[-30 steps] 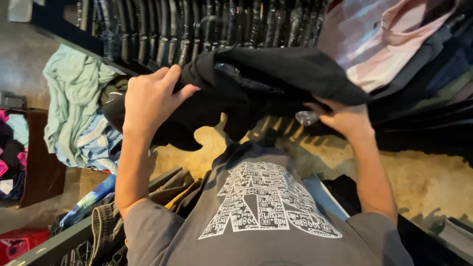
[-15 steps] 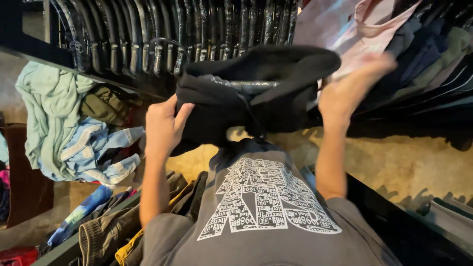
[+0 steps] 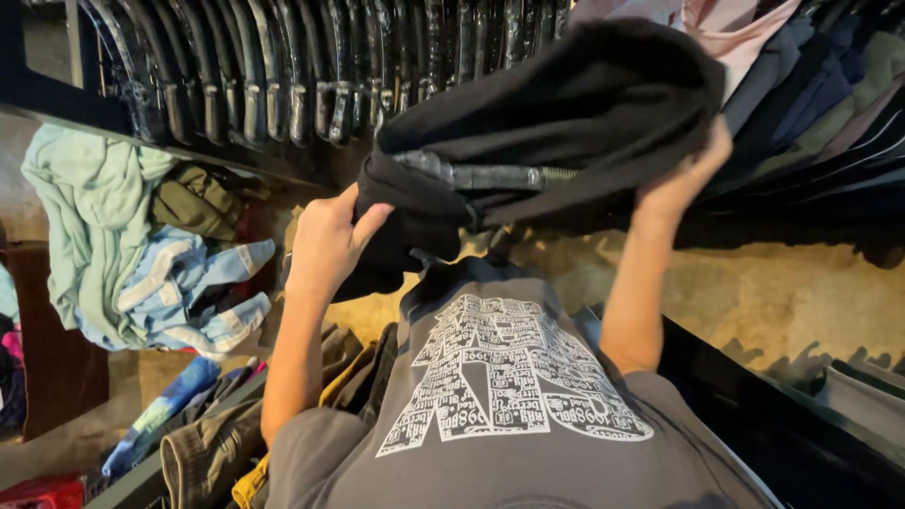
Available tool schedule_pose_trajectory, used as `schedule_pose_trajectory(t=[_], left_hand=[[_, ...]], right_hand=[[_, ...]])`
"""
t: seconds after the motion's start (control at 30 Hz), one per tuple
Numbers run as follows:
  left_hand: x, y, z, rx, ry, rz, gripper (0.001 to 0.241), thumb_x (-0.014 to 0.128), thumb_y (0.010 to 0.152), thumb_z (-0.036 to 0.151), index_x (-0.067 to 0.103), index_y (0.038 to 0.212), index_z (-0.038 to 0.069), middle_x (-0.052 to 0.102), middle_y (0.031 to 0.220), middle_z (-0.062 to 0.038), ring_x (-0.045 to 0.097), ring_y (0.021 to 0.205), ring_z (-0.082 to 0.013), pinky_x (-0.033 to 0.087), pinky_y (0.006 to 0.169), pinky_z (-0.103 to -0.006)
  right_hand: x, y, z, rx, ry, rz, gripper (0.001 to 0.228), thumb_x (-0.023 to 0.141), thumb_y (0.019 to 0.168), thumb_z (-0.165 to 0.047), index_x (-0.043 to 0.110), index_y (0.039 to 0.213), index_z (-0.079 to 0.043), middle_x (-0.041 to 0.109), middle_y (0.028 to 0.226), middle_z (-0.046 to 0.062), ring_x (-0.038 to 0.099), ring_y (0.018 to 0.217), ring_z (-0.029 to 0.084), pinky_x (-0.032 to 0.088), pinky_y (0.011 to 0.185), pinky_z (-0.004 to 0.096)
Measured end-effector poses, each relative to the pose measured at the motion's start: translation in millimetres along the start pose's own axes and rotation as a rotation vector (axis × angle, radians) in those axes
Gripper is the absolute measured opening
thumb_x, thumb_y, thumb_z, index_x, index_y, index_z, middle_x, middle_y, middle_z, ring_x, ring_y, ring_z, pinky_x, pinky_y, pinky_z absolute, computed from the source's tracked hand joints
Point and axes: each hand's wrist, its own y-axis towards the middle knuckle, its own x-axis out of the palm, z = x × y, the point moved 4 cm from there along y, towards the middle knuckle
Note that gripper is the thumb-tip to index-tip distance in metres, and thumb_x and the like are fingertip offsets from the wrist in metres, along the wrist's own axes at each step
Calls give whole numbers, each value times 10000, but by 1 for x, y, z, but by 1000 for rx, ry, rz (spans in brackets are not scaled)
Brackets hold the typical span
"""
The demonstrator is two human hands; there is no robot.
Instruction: Hanging various articles of clothing from a pile onto hangers and a garment rack.
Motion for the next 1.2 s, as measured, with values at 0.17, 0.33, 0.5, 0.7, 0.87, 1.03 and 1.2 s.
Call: schedule_pose_trajectory(t=[0.17,0.33,0.5,0.7,0.87,1.03,1.2], left_hand=[[-14,-1,-2,96,-59,-26,348,741,925,305,688,1162,56,681,822,-232,654,765,-441,513,647,-466],[-33,0,-1,206,-70,2,401,748,896,254,671,1224,35,687,891,-234,652,785,-444,523,667,-455],[-20,9,2,260,-179,-195,339,831,859,203,711,1141,60,763,965,-183,746,877,-324,563,791,-369],[-9,20,24,173,-570,59,569,771,770,71,579,1297,-27,743,1036,-138,662,967,-90,545,883,-278],[5,22,26,263,-519,4,478,795,790,75,634,1232,-13,737,967,-141,693,888,-125,559,824,-300],[-6,23,33,322,-307,-96,532,813,786,96,679,1290,-10,691,866,-193,705,727,-127,542,686,-313],[6,23,-10,235,-538,-12,234,772,858,72,723,1069,-16,746,832,-81,636,750,-95,555,702,-291]], right_hand=[[20,57,-79,133,123,-67,215,595,1076,-137,702,1139,39,701,1057,35,640,969,143,545,879,309],[34,69,-93,30,-44,-130,157,617,1103,-85,697,1100,51,661,1020,22,599,911,108,506,827,280],[109,50,-94,597,484,-299,326,491,1064,-194,696,1242,-14,747,1179,25,711,1079,127,579,997,297],[147,51,-138,728,629,-470,318,488,1084,-238,720,1073,-22,764,1048,31,724,927,137,595,877,290],[153,40,-124,369,-191,-869,518,583,1179,-242,400,740,-36,345,685,-47,311,658,48,269,565,278],[155,41,-116,316,-13,-919,443,607,1151,-232,439,780,-57,368,750,-88,315,712,37,281,614,275],[138,50,-152,779,551,-453,283,472,1017,-287,652,976,-74,686,904,-49,627,875,45,513,851,204]])
